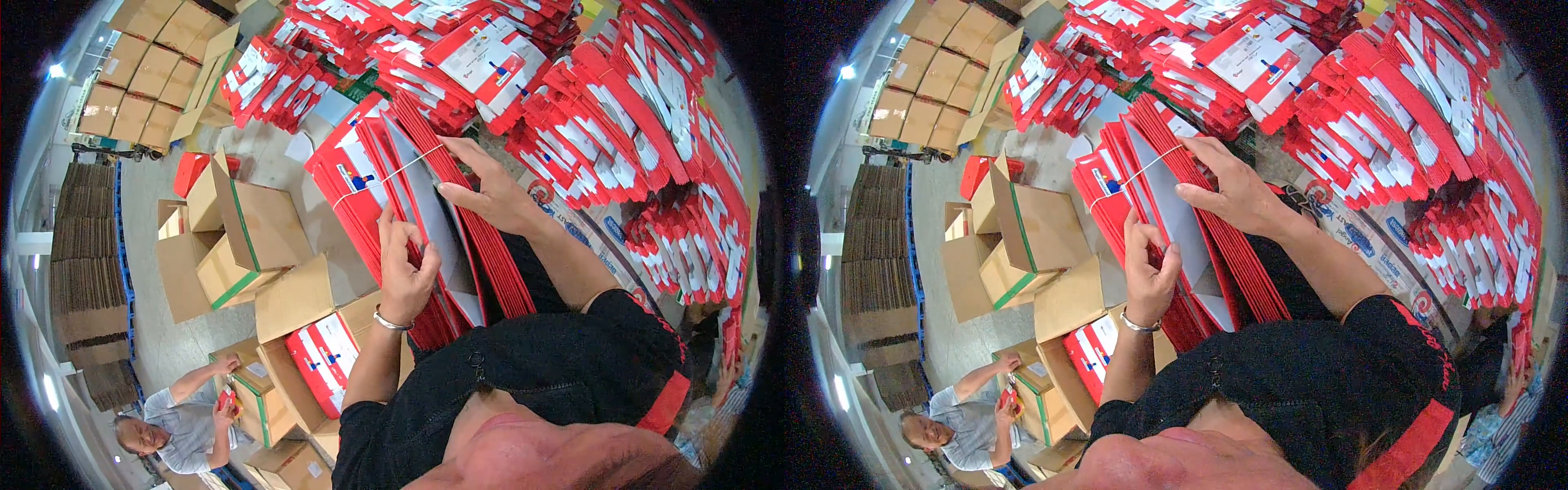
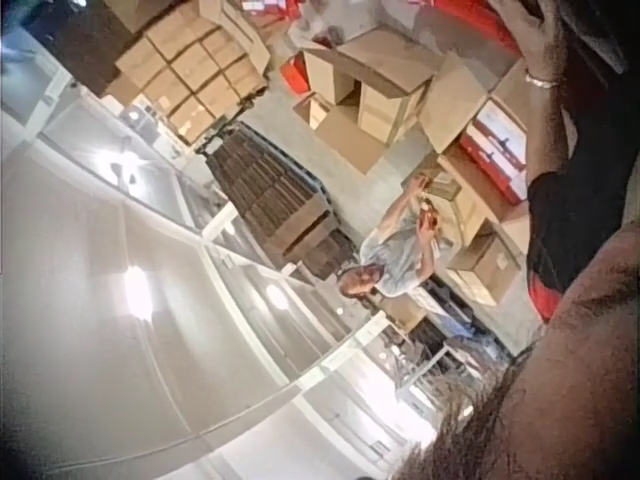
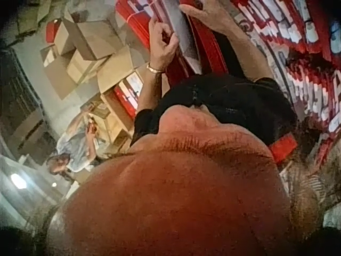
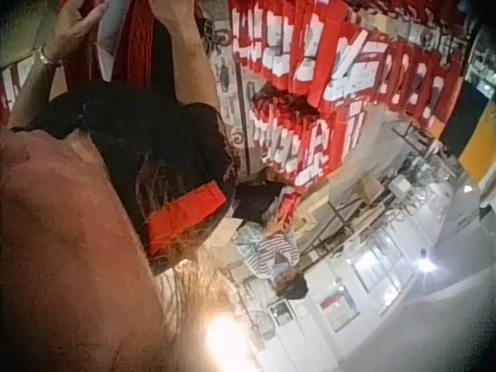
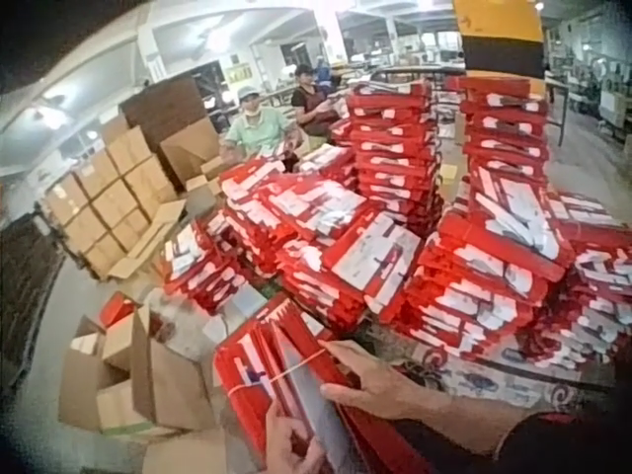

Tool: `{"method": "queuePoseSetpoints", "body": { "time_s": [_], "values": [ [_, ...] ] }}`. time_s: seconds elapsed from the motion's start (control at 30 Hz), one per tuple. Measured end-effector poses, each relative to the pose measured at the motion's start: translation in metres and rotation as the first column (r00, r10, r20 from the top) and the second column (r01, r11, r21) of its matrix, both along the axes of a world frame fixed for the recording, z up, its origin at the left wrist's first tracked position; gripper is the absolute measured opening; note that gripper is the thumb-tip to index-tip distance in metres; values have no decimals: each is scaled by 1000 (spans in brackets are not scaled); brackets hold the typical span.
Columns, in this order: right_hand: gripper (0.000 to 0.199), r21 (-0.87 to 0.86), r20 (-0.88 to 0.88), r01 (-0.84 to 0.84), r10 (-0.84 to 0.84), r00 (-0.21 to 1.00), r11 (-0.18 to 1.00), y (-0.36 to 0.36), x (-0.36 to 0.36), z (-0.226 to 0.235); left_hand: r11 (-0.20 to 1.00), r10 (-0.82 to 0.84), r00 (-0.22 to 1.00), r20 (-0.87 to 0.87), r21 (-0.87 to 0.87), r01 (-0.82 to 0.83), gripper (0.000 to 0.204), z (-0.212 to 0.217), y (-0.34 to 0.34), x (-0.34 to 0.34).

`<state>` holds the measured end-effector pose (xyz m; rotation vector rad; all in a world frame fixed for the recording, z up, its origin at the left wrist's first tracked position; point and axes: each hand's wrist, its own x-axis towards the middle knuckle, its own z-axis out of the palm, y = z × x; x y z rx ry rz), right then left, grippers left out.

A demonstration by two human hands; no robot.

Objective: Packing stacks of red and white cardboard packaging into cardboard shipping boxes.

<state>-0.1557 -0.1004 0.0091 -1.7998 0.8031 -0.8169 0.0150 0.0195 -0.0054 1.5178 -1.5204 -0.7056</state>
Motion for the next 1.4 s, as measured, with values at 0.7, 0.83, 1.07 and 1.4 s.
{"method": "queuePoseSetpoints", "body": {
  "time_s": [0.7, 0.83, 1.07, 1.4],
  "values": [
    [70, 7, 34, -31, 31, 999, 999, 3, 3, -5, 951, 215, 977, -14, -226, -212, 14, 6, -1, -23],
    [70, -87, 97, -5, 14, 995, 996, 6, 9, -9, 1000, 30, 988, 150, -9, -29, 16, 10, -2, -13],
    [69, -108, 67, 16, -9, 998, 994, 4, 3, -6, 1000, -22, 972, 236, 19, 18, 27, 18, -2, -9],
    [74, 8, 52, -14, 14, 999, 1000, 1, -1, -6, 994, 79, 942, 325, -94, -51, 34, 10, -1, -13]
  ]
}}
